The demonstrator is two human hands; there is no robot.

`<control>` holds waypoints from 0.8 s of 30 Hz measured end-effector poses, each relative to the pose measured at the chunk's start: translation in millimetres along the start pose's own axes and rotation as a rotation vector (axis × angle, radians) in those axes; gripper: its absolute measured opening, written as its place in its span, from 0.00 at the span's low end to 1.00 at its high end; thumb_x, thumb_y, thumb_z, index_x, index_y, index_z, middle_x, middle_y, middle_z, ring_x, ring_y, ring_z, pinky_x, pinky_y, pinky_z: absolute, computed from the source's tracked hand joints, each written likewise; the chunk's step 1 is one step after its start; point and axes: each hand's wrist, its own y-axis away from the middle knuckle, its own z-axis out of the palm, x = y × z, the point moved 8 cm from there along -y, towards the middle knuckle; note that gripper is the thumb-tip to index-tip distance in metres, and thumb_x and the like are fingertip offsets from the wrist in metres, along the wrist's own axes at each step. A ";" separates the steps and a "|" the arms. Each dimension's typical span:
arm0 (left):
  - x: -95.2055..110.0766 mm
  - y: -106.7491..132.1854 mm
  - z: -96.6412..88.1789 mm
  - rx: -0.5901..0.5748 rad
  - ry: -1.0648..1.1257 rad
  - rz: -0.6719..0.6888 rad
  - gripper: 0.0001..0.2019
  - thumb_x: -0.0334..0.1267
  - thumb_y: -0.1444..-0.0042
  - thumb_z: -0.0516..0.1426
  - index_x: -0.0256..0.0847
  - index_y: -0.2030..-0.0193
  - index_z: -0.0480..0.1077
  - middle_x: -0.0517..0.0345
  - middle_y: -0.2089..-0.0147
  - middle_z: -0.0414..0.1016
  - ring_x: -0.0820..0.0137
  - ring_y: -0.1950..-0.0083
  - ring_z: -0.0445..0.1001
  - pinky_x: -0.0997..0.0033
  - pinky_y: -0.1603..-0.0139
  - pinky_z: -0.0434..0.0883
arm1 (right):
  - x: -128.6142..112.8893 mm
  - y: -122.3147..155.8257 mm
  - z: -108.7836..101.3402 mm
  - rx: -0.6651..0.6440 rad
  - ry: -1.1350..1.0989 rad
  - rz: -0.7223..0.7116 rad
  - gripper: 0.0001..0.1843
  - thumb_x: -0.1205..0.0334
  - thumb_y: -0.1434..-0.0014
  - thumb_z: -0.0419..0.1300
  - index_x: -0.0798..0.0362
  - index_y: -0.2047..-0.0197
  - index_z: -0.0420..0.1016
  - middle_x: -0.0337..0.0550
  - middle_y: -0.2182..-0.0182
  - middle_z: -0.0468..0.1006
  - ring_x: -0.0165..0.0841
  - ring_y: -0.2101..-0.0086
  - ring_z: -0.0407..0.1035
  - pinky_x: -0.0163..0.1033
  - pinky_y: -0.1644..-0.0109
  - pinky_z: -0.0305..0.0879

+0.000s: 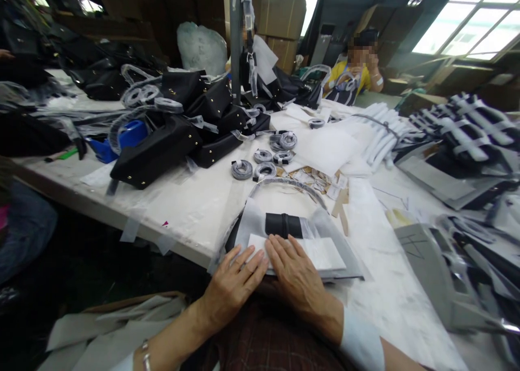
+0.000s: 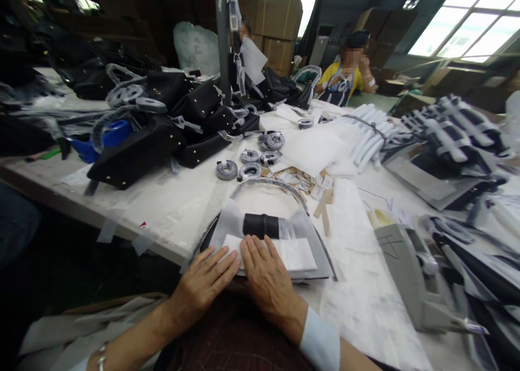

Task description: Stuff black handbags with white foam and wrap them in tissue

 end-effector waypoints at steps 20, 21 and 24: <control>14.6 38.6 21.9 0.057 -0.154 0.068 0.18 0.28 0.35 0.51 0.44 0.42 0.71 0.55 0.37 0.70 0.64 0.33 0.62 0.47 0.27 0.50 | -15.0 9.4 -5.6 0.063 0.005 -0.040 0.21 0.66 0.32 0.51 0.63 0.39 0.67 0.55 0.40 0.70 0.44 0.40 0.61 0.51 0.34 0.56; 12.0 37.6 23.0 0.075 -0.157 0.079 0.18 0.27 0.35 0.52 0.44 0.42 0.71 0.56 0.39 0.71 0.65 0.34 0.63 0.49 0.27 0.50 | -14.0 7.9 -5.4 0.059 0.009 -0.046 0.21 0.66 0.32 0.51 0.63 0.39 0.67 0.56 0.40 0.71 0.44 0.40 0.62 0.51 0.35 0.56; 5.3 31.8 21.7 0.104 -0.148 0.094 0.17 0.27 0.35 0.52 0.44 0.43 0.71 0.58 0.43 0.75 0.67 0.38 0.66 0.53 0.28 0.53 | -12.1 4.6 -4.3 0.057 0.027 -0.056 0.20 0.65 0.32 0.51 0.63 0.40 0.68 0.55 0.41 0.71 0.44 0.41 0.63 0.51 0.35 0.56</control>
